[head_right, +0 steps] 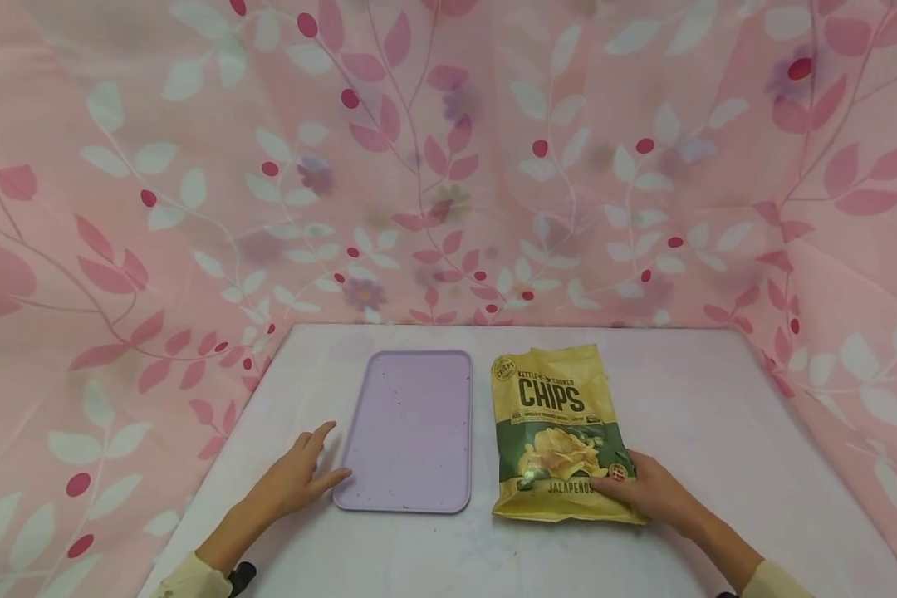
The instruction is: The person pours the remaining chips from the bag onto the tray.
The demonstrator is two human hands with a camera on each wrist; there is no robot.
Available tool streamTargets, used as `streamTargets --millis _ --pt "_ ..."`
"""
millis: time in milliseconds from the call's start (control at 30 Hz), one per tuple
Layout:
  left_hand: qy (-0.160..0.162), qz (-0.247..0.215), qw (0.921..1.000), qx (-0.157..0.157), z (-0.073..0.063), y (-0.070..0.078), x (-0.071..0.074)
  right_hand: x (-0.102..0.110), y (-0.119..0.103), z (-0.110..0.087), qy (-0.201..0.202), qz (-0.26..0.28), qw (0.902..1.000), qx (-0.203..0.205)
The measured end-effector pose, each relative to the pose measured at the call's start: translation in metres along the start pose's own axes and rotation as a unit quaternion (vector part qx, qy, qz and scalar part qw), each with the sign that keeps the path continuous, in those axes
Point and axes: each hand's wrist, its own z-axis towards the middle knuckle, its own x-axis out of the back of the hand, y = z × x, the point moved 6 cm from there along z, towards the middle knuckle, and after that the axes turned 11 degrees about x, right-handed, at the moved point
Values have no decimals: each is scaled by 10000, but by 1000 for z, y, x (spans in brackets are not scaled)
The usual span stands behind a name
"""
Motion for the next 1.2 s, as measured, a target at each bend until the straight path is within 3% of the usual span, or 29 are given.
streamTargets --millis 133,267,367,500,633,733,800,1067,1200 --pt "-513 -255 9983 92 2 -2 -3 -11 3 -2 -545 1011 9929 304" --pt "-845 -374 9957 -10 10 -4 -5 -13 3 -6 -550 1170 9910 352" --pt "-1170 -401 9921 -191 17 -4 -4 -13 2 -8 -361 1088 9932 181" --pt "-1701 -382 9837 -429 21 -4 -5 -14 -2 -8 174 840 9963 -47" --pt "-1935 -150 9792 -597 20 -3 -8 -11 -11 -8 732 -245 9970 63" --pt "-1975 -38 9784 -605 18 -1 -11 -8 -22 -9 1096 -1222 9854 449" --pt "-1960 48 9788 -588 18 -1 -12 -7 -28 -11 1351 -1581 9754 735" --pt "-2032 256 9778 -452 16 1 -16 -7 -52 -23 1968 -1919 9467 1678" --pt "-2046 310 9775 -415 17 1 -15 -6 -74 -26 2217 -2128 9140 2649"
